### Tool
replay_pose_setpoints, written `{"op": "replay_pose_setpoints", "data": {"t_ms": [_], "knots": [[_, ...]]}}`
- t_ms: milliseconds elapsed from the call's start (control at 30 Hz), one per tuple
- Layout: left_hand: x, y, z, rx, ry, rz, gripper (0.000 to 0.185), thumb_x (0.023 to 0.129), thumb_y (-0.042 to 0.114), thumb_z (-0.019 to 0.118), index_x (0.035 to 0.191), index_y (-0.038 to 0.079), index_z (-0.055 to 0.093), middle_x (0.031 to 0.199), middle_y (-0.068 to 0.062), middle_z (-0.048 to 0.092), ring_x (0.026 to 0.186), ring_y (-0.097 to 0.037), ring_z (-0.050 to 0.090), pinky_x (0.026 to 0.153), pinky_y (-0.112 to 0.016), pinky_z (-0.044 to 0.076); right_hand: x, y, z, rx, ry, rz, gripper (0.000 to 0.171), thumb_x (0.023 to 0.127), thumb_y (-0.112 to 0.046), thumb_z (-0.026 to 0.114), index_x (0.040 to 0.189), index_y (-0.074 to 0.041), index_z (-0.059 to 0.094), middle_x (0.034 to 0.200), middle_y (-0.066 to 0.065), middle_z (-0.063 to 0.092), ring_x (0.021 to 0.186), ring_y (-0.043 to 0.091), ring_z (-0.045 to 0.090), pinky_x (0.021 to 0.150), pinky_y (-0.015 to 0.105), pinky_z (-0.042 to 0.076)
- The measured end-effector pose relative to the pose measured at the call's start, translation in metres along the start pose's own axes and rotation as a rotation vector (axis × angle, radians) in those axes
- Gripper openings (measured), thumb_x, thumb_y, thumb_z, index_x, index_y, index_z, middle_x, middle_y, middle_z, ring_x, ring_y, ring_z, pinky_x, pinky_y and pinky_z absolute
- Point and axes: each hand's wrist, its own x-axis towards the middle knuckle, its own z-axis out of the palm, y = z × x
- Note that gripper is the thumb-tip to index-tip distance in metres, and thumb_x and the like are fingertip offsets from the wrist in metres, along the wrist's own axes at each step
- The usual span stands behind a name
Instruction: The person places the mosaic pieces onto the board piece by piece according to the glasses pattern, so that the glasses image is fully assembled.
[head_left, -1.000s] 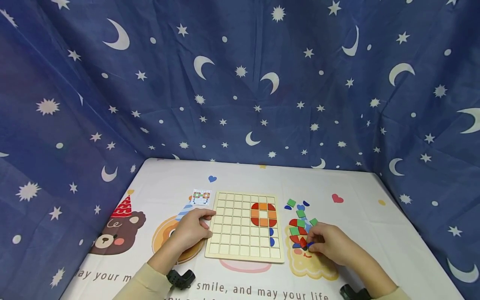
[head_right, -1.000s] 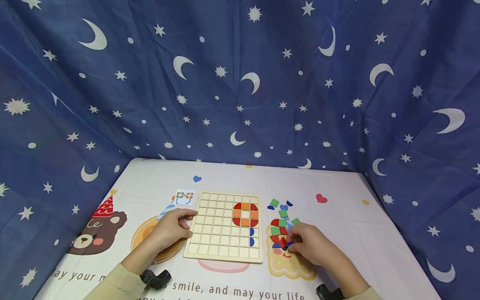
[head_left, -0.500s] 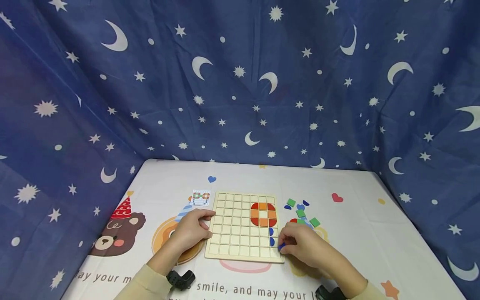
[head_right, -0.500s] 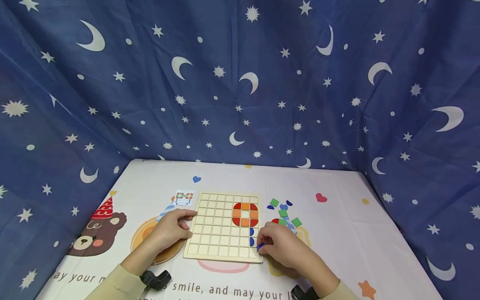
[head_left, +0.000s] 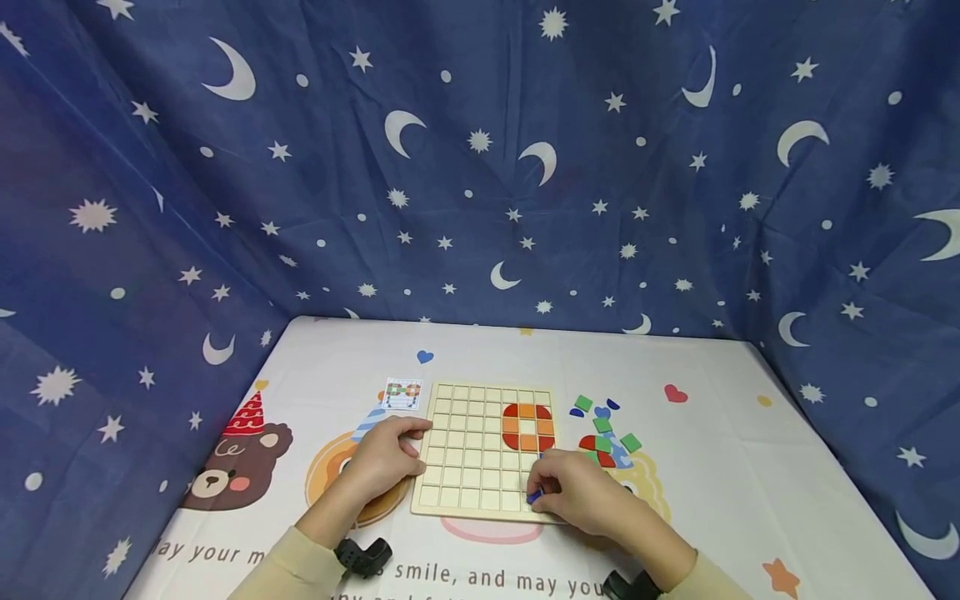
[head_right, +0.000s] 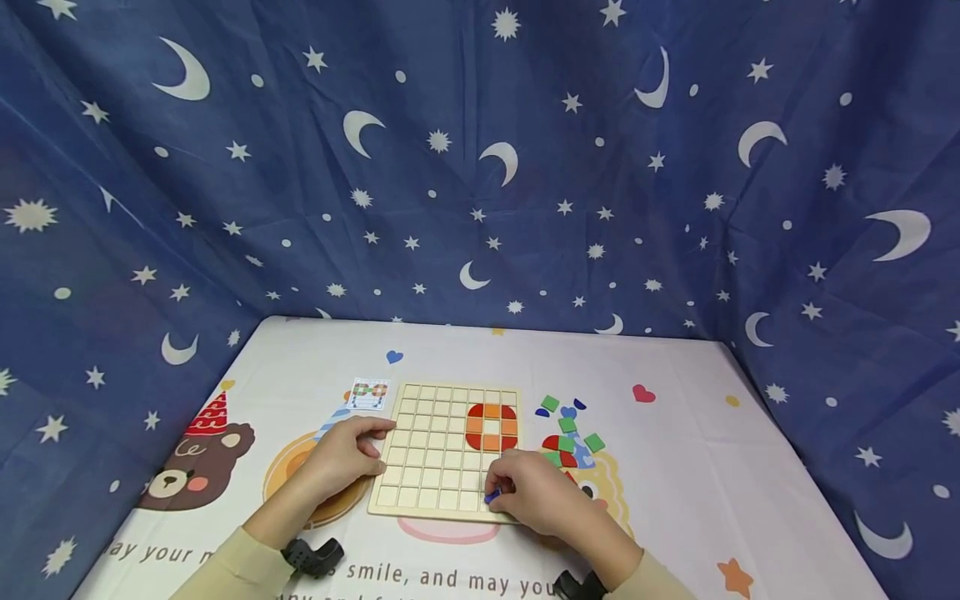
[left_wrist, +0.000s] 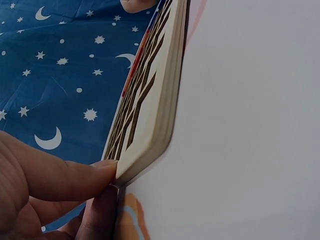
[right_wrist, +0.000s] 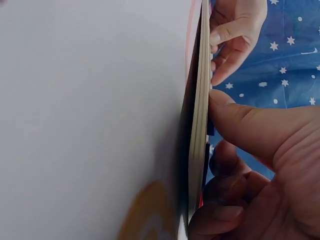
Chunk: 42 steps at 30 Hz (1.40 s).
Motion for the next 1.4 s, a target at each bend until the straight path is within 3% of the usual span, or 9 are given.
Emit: {"op": "replay_pose_setpoints", "data": {"t_ms": [333,1400], "knots": [[0.0005,-0.0001,0.0003,0.004,-0.002,0.0,0.063,0.073,-0.005,0.086,0.133,0.014,0.076,0.116,-0.004,0.07,0.085,-0.015,0.061,0.072,-0.03,0.052,-0.0005,0.0023,-0.0003,0.039,-0.011,0.046,0.021,0.089,-0.018,0.088,0.091,-0.034,0.075,0.079,-0.012,0.056,0.077,0.006,0.054,0.067,0.024,0.044],[0.0016,-0.0008,0.0008,-0.002,0.005,-0.005,0.063,0.073,-0.007,0.086,0.132,0.013,0.076,0.116,-0.004,0.07,0.084,-0.015,0.061,0.072,-0.03,0.052,-0.0015,-0.0003,-0.0012,0.02,-0.03,0.024,0.023,0.089,-0.013,0.087,0.09,-0.035,0.078,0.079,-0.015,0.058,0.078,0.005,0.054,0.067,0.023,0.045]]}}
